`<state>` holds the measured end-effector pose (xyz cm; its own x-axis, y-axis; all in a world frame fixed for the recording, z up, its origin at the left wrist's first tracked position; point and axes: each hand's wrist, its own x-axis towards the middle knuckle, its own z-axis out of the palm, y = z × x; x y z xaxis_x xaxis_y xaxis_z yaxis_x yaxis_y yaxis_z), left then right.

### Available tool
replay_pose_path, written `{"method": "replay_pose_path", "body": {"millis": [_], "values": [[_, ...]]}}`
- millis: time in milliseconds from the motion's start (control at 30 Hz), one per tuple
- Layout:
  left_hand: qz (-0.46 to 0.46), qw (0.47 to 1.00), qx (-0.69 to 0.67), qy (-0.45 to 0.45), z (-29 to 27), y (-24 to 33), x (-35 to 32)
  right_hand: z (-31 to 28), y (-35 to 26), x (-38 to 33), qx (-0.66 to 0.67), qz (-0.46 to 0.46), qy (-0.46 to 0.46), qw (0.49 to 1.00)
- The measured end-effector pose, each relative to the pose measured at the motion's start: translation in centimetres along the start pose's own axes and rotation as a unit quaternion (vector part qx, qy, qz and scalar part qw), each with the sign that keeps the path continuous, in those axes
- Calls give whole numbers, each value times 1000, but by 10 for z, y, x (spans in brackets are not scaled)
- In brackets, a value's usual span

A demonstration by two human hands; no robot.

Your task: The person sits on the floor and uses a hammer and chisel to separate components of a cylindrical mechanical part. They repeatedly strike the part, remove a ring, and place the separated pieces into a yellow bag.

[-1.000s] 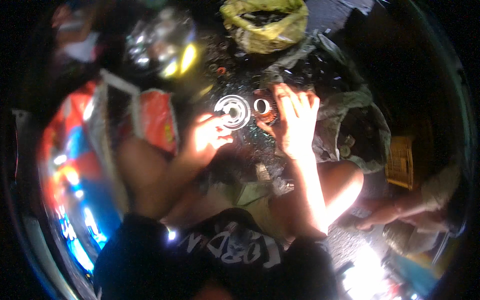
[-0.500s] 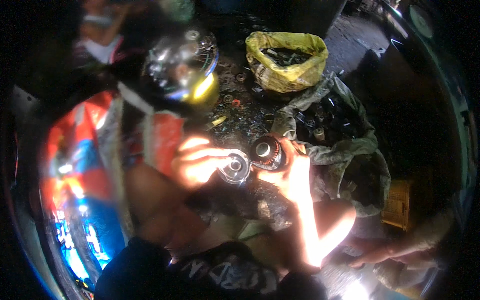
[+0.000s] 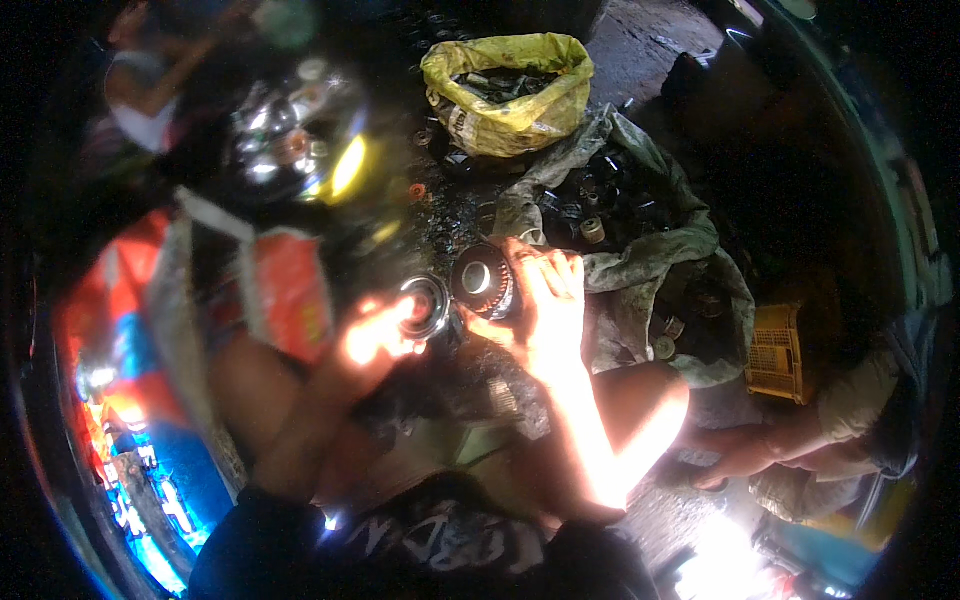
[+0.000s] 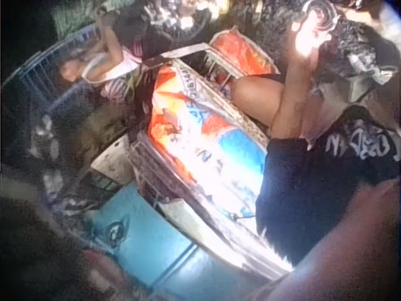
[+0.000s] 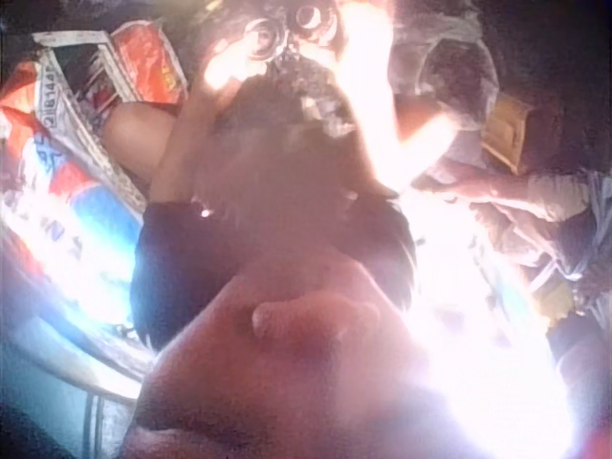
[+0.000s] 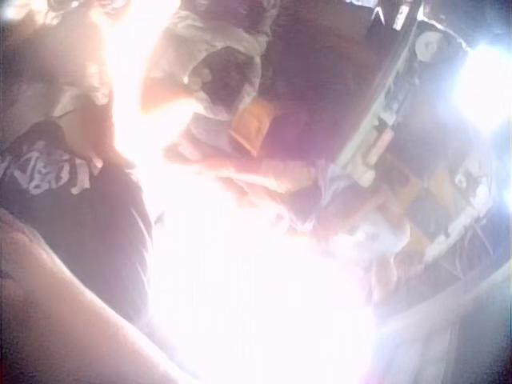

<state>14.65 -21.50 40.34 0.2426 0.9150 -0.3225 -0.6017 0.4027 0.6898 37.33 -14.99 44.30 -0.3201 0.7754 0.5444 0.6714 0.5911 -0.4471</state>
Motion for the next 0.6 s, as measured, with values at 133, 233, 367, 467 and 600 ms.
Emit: {"method": "replay_pose_path", "body": {"millis": [133, 233, 367, 467, 600], "values": [[228, 923, 301, 70, 10, -2, -5, 2, 6, -2, 34, 35, -12, 999], [353, 752, 555, 50, 8, 20, -7, 3, 4, -1, 68, 83, -18, 994], [541, 533, 650, 7, 15, 42, 2, -4, 8, -2, 114, 122, -9, 986], [538, 516, 667, -3, 5, 45, 3, -8, 6, 0, 171, 148, 16, 974], [475, 587, 656, 13, -13, 22, 18, -9, 8, -4, 187, 154, 27, 970]]}}
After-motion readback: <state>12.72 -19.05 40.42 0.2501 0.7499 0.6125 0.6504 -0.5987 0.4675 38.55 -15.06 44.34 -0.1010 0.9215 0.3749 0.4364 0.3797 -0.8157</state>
